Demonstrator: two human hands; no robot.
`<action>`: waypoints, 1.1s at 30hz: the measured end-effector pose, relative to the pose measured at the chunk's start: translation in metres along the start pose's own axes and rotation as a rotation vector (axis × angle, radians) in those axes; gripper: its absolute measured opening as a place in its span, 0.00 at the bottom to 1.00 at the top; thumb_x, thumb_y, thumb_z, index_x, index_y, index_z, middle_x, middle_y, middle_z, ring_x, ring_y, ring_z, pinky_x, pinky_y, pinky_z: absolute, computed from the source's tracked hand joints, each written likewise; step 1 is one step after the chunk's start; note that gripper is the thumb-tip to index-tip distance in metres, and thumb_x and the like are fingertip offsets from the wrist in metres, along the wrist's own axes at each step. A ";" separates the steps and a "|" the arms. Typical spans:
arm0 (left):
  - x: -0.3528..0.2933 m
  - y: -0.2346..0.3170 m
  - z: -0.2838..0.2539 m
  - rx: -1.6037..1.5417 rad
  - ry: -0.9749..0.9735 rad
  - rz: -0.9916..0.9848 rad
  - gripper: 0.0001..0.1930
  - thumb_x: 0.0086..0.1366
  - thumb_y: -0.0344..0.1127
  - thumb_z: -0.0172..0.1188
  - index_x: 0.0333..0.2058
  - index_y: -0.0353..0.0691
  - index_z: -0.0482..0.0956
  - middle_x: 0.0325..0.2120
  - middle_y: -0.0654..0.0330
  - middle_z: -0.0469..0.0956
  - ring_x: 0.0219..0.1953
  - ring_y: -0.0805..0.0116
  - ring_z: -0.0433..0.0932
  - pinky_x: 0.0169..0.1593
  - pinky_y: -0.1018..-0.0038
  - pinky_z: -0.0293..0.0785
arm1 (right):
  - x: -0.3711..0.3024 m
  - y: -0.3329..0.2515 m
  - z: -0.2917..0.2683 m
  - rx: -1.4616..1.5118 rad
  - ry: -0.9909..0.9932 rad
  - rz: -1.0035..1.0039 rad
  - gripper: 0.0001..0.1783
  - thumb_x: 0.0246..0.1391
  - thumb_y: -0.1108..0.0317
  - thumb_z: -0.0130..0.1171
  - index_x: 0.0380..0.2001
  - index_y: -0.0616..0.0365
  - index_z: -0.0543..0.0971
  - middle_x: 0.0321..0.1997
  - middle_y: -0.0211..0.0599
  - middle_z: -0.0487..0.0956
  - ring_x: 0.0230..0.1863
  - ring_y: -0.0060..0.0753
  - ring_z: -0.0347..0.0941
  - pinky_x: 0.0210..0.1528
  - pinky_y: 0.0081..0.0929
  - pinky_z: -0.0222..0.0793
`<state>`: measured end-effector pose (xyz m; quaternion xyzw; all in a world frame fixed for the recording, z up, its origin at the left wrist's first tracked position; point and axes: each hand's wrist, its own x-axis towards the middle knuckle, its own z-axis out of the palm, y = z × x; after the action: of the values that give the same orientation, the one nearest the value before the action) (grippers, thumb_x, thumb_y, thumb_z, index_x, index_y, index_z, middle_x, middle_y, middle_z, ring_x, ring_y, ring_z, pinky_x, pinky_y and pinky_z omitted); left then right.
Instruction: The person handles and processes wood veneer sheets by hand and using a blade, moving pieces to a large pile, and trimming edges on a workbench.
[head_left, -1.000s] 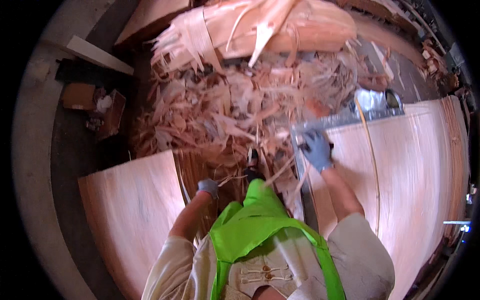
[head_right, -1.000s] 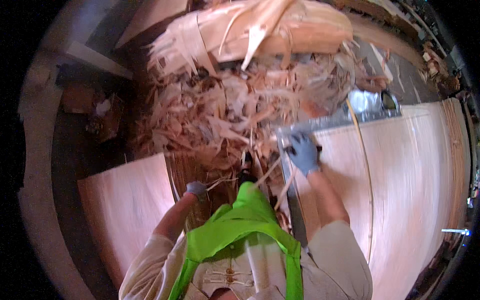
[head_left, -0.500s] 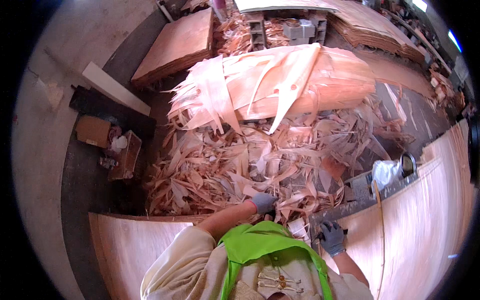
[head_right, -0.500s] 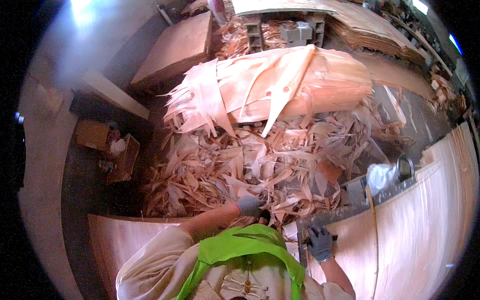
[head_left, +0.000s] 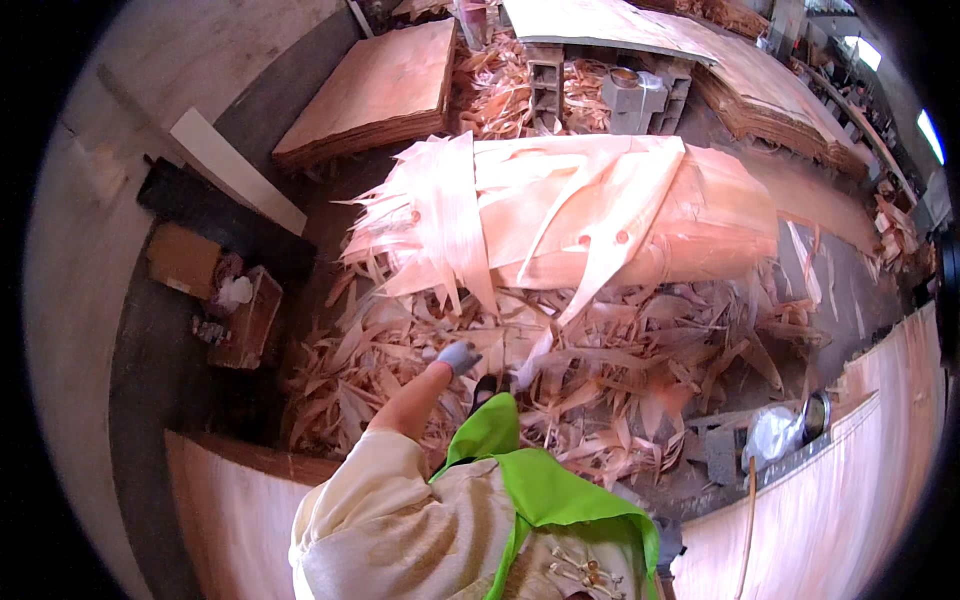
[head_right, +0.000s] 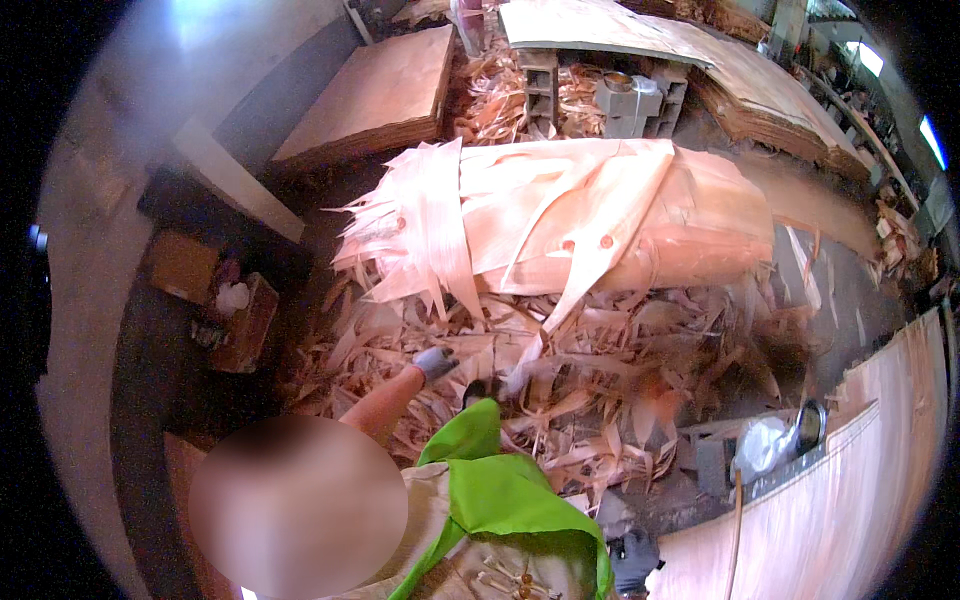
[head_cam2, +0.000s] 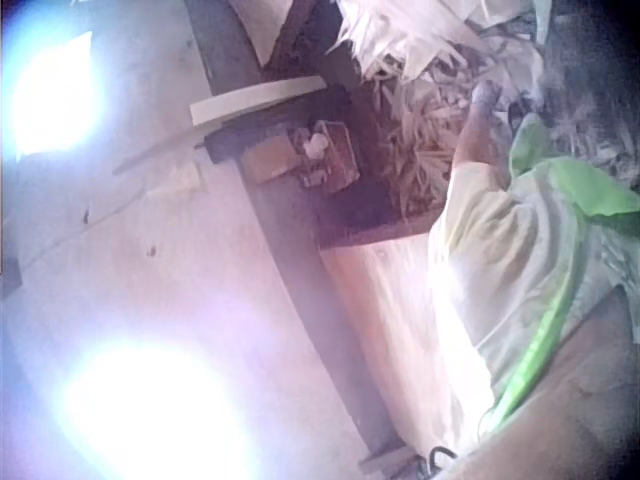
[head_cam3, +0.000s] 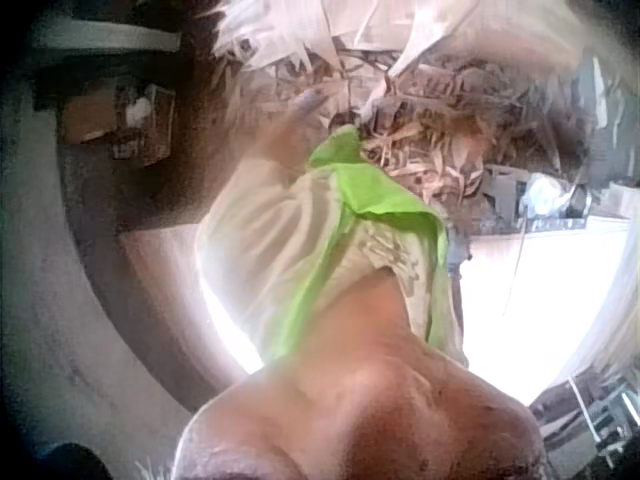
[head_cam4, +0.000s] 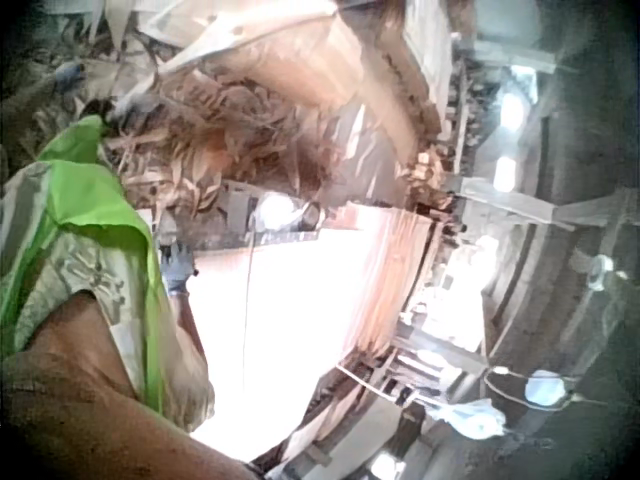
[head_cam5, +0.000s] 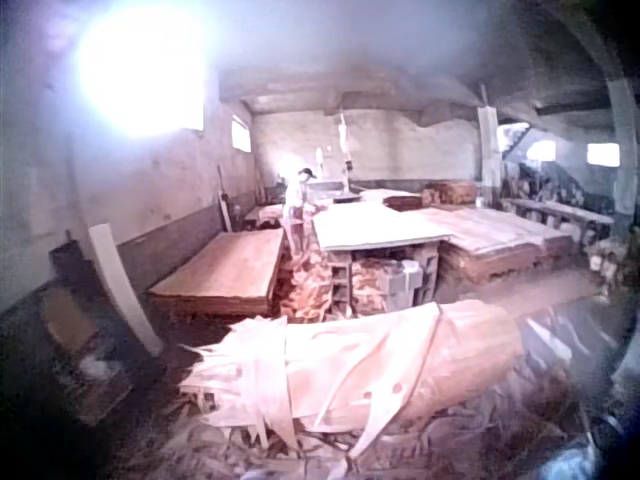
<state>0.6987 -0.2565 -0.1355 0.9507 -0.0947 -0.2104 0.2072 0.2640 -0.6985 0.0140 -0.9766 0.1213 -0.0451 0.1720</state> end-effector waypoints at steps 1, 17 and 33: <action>0.024 -0.007 -0.016 -0.045 0.091 -0.012 0.26 0.56 0.53 0.54 0.46 0.37 0.74 0.42 0.46 0.75 0.44 0.49 0.75 0.48 0.61 0.70 | 0.007 -0.005 0.001 -0.027 0.032 0.034 0.13 0.35 0.62 0.58 0.27 0.52 0.73 0.32 0.42 0.74 0.35 0.48 0.69 0.37 0.44 0.65; 0.301 0.018 -0.213 0.010 0.487 -0.435 0.57 0.42 0.62 0.65 0.63 0.42 0.44 0.63 0.43 0.43 0.65 0.46 0.46 0.61 0.55 0.52 | 0.289 -0.208 0.029 0.094 -0.024 0.342 0.07 0.47 0.63 0.57 0.28 0.52 0.76 0.28 0.42 0.74 0.33 0.48 0.71 0.32 0.38 0.67; 0.331 -0.084 -0.247 -0.511 0.766 -0.329 0.17 0.59 0.34 0.51 0.45 0.32 0.72 0.29 0.50 0.77 0.31 0.55 0.77 0.37 0.68 0.73 | 0.315 -0.150 0.106 0.298 -0.416 0.607 0.11 0.45 0.61 0.60 0.30 0.54 0.76 0.27 0.49 0.73 0.31 0.53 0.72 0.31 0.42 0.66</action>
<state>1.1110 -0.1819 -0.0873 0.8809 0.1946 0.1080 0.4177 0.6153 -0.6070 -0.0191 -0.8491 0.3590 0.1894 0.3380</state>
